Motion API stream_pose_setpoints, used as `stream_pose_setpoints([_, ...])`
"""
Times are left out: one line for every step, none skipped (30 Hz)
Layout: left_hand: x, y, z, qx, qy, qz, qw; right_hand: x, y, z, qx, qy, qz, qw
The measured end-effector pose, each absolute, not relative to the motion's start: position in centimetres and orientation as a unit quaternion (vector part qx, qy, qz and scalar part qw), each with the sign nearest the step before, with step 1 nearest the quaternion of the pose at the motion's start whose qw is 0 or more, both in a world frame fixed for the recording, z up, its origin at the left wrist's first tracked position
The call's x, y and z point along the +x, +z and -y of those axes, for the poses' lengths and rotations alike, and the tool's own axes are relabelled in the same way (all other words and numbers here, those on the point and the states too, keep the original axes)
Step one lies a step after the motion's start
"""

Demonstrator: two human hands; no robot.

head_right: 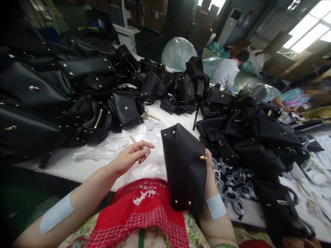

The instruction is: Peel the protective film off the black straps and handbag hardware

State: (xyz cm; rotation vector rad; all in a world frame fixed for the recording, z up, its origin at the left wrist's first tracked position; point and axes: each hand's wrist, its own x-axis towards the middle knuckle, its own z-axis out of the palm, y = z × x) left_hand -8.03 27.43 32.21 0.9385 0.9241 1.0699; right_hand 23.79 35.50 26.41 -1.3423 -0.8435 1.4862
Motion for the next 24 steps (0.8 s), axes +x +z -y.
stream_pose_setpoints([-7.9,32.4,-27.7,0.423,0.478,-0.425,0.642,23.4,26.5,-35.6,-0.541,0.611,0.341,0.465])
stream_pose_setpoints([-7.8,32.5,-28.1,0.434,0.485,-0.445,0.615,23.1,26.6,-35.7,-0.536,0.620,0.335,0.466])
stream_pose_setpoints([-7.6,32.6,-28.5,0.449,0.492,-0.468,0.581,22.7,26.8,-35.9,-0.530,0.631,0.325,0.464])
stream_pose_setpoints([-7.4,32.6,-29.1,0.466,0.498,-0.492,0.541,22.4,26.9,-36.0,-0.525,0.644,0.314,0.459])
stream_pose_setpoints([-7.3,32.6,-29.7,0.482,0.503,-0.515,0.499,22.0,27.1,-36.1,-0.519,0.659,0.303,0.453])
stream_pose_setpoints([-7.2,32.5,-30.3,0.496,0.506,-0.533,0.462,21.6,27.2,-36.3,-0.511,0.675,0.293,0.445])
stream_pose_setpoints([-7.1,32.5,-31.0,0.508,0.507,-0.543,0.436,21.2,27.4,-36.4,-0.504,0.688,0.288,0.436])
stream_pose_setpoints([-7.1,32.4,-31.6,0.518,0.507,-0.546,0.421,20.7,27.6,-36.5,-0.495,0.698,0.285,0.430])
stream_pose_setpoints([-7.1,32.4,-32.2,0.525,0.505,-0.544,0.417,20.3,27.8,-36.6,-0.488,0.706,0.284,0.427])
stream_pose_setpoints([-7.2,32.3,-32.6,0.530,0.503,-0.539,0.419,19.9,28.0,-36.7,-0.483,0.711,0.284,0.425])
stream_pose_setpoints([-7.3,32.3,-32.9,0.533,0.501,-0.535,0.424,19.4,28.3,-36.7,-0.480,0.714,0.285,0.424])
stream_pose_setpoints([-7.4,32.3,-33.1,0.535,0.498,-0.532,0.428,19.0,28.6,-36.6,-0.478,0.716,0.285,0.422])
stream_pose_setpoints([-7.6,32.4,-33.2,0.537,0.496,-0.530,0.431,18.6,28.9,-36.5,-0.477,0.717,0.284,0.421])
stream_pose_setpoints([-7.8,32.4,-33.3,0.539,0.493,-0.529,0.433,18.3,29.2,-36.4,-0.476,0.719,0.282,0.422])
stream_pose_setpoints([-7.9,32.4,-33.3,0.542,0.489,-0.527,0.435,17.9,29.5,-36.3,-0.474,0.720,0.280,0.423])
stream_pose_setpoints([-8.2,32.4,-33.3,0.545,0.486,-0.526,0.436,17.6,29.7,-36.1,-0.472,0.722,0.279,0.423])
stream_pose_setpoints([-8.4,32.3,-33.3,0.549,0.482,-0.524,0.438,17.3,29.9,-35.9,-0.469,0.723,0.281,0.422])
stream_pose_setpoints([-8.6,32.2,-33.3,0.553,0.479,-0.521,0.439,17.1,30.1,-35.8,-0.467,0.725,0.285,0.419])
stream_pose_setpoints([-8.7,32.2,-33.4,0.557,0.477,-0.518,0.440,16.9,30.2,-35.7,-0.466,0.726,0.290,0.415])
stream_pose_setpoints([-8.9,32.0,-33.5,0.560,0.476,-0.515,0.442,16.7,30.3,-35.7,-0.466,0.727,0.296,0.409])
stream_pose_setpoints([-9.1,31.9,-33.6,0.560,0.476,-0.511,0.445,16.6,30.3,-35.7,-0.468,0.727,0.301,0.402])
stream_pose_setpoints([-9.2,31.8,-33.7,0.560,0.475,-0.507,0.451,16.6,30.3,-35.7,-0.473,0.727,0.306,0.393])
stream_pose_setpoints([-9.3,31.6,-33.8,0.558,0.475,-0.504,0.458,16.5,30.3,-35.8,-0.479,0.726,0.310,0.384])
stream_pose_setpoints([-9.4,31.5,-33.9,0.556,0.474,-0.500,0.465,16.5,30.2,-35.9,-0.486,0.724,0.314,0.376])
